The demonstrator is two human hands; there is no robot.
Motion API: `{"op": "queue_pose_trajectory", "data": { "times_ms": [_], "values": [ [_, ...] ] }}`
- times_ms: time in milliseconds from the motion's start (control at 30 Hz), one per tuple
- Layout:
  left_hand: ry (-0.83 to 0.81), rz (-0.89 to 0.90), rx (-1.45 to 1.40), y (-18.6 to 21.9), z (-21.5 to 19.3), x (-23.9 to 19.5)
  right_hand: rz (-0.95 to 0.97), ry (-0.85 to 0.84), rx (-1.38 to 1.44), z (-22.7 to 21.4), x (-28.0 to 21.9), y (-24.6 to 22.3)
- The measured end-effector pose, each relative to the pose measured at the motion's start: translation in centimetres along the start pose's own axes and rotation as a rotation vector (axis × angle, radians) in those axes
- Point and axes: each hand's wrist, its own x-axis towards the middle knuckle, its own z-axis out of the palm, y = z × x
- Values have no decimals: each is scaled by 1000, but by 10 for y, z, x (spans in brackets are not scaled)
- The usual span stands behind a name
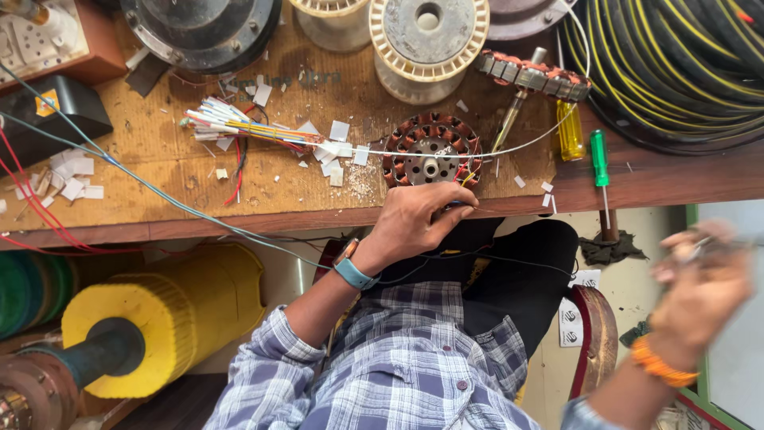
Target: The person strips insulation from colored wires, twists them together, and secures them to a motor stator using pliers and a screwdriver. The person then uses a multimeter to test the connections and adjusts the wiring as needed.
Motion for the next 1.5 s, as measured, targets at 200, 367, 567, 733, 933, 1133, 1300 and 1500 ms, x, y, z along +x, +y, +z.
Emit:
{"op": "queue_pose_trajectory", "data": {
  "times_ms": [200,367,567,733,933,1133,1300,1500],
  "values": [
    [8,-24,43,5,7,1,362,-254,32,84,-102,63],
    [47,40,99,8,11,-2,330,-571,-306,150,-109,41],
    [16,-66,109,4,17,-7,220,-623,-517,175,-92,13],
    [61,38,105,4,16,-5,52,-543,-522,175,-86,-8],
    [61,51,149,1,14,-7,109,-504,-698,177,-85,-20],
    [60,60,176,3,17,-6,124,-505,-717,167,-87,-9],
    [111,72,65,6,15,-4,263,-575,-533,154,-93,4],
    [248,-136,87,16,21,0,378,-676,-400,145,-74,10]
  ]
}}
